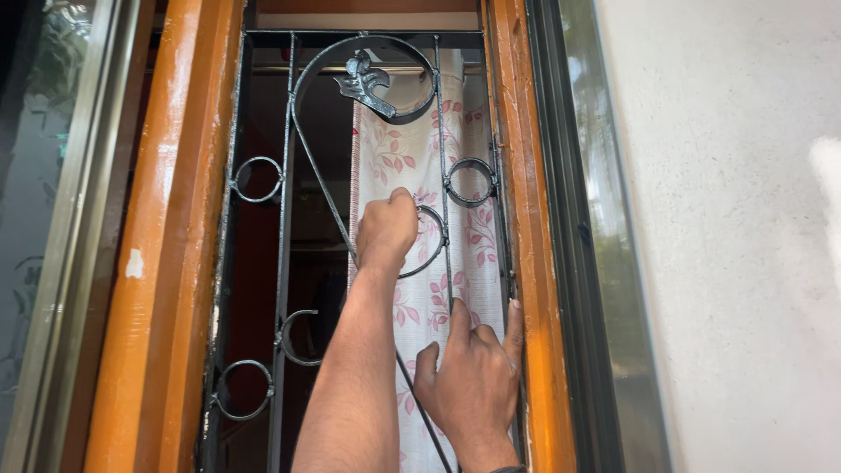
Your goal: The person scrubs a black metal window grille with a red toothbrush, then wipes the grille with a cloth. The person holds the grille with one hand while cleaning with the other.
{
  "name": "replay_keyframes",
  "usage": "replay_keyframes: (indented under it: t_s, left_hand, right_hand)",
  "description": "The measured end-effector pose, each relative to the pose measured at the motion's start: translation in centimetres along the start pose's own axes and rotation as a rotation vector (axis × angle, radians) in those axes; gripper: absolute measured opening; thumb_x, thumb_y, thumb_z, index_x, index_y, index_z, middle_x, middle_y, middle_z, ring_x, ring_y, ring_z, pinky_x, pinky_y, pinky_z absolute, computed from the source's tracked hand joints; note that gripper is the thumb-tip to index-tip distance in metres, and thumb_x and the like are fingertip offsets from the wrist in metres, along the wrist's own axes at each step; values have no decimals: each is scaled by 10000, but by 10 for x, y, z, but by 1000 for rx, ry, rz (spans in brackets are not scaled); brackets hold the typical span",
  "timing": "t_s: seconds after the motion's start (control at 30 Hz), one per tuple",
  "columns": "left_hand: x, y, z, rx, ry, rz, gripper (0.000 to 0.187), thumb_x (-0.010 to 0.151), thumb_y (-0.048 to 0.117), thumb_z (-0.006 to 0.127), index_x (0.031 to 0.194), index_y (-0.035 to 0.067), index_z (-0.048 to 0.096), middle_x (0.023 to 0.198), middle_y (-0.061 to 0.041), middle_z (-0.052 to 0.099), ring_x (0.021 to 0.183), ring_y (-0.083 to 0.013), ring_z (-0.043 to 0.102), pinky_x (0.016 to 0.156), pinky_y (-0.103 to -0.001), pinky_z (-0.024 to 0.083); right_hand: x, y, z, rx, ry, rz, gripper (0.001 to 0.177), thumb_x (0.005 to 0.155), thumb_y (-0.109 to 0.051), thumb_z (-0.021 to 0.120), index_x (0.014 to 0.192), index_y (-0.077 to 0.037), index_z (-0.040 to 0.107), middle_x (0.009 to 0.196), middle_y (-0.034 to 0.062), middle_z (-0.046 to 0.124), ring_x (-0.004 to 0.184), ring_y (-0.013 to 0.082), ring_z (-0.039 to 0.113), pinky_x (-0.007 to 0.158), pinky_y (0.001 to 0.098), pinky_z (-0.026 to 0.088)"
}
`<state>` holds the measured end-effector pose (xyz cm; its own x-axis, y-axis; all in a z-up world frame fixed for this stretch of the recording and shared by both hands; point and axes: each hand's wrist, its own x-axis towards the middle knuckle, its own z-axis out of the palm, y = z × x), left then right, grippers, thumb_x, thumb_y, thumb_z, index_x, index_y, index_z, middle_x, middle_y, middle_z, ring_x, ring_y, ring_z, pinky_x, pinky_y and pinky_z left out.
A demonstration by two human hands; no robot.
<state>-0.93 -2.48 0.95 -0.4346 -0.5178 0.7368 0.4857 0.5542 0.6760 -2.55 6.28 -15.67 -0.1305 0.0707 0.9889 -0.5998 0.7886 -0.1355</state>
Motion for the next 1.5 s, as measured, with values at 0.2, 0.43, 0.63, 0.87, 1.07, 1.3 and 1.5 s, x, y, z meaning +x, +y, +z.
replay_keyframes:
  t_s: [0.2,0.43,0.63,0.87,1.07,1.3,1.5]
  left_hand:
    - [20,-13,11,-225,-66,-84,475,931,344,437,1066,-8,726,907,-131,699,764,-264,642,545,-401,540]
    - [32,-12,33,-207,412,147,227,959,230,560,1037,37,649,921,-177,717,812,-369,698,679,-483,562]
    - [36,-1,14,256,529,475,322,977,281,606,1140,4,589,1017,-197,739,948,-420,719,760,-525,572]
    - [27,20,-5,223,-180,89,459,1008,439,484,992,54,733,871,-109,784,733,-230,738,688,-416,587]
    - [18,3,-8,194,-133,333,487,983,425,460,897,33,737,700,-154,727,621,-281,723,672,-419,553]
    - [24,-10,4,-186,-128,148,478,976,373,443,884,-19,702,700,-154,664,565,-266,678,547,-401,603]
    - [34,-25,9,-448,-249,-32,354,932,260,439,906,-29,642,650,-29,525,503,-170,489,507,-425,568]
  right_hand:
    - [-1,-2,-1,0,69,-22,664,710,-207,683,1299,88,591,700,254,703,685,346,724,1223,468,140]
    - [-3,-2,-5,5,23,-23,674,719,-200,664,1321,90,573,725,242,716,695,331,729,1239,470,134]
    - [1,-7,-6,-21,2,19,687,725,-220,669,1338,72,564,722,244,708,760,348,730,1225,462,111]
    - [0,-8,-2,-38,-68,57,698,749,-223,653,1378,58,537,713,220,699,721,318,731,1239,451,84]
    - [1,-10,-2,-52,-43,46,669,747,-216,648,1349,61,556,699,218,694,721,320,728,1233,467,111]
    - [1,-10,-4,-23,33,11,662,727,-228,662,1312,72,581,690,243,690,751,363,721,1212,482,137]
    - [-1,-7,-6,-16,-9,15,669,744,-228,658,1333,75,567,721,240,699,705,344,723,1228,473,133]
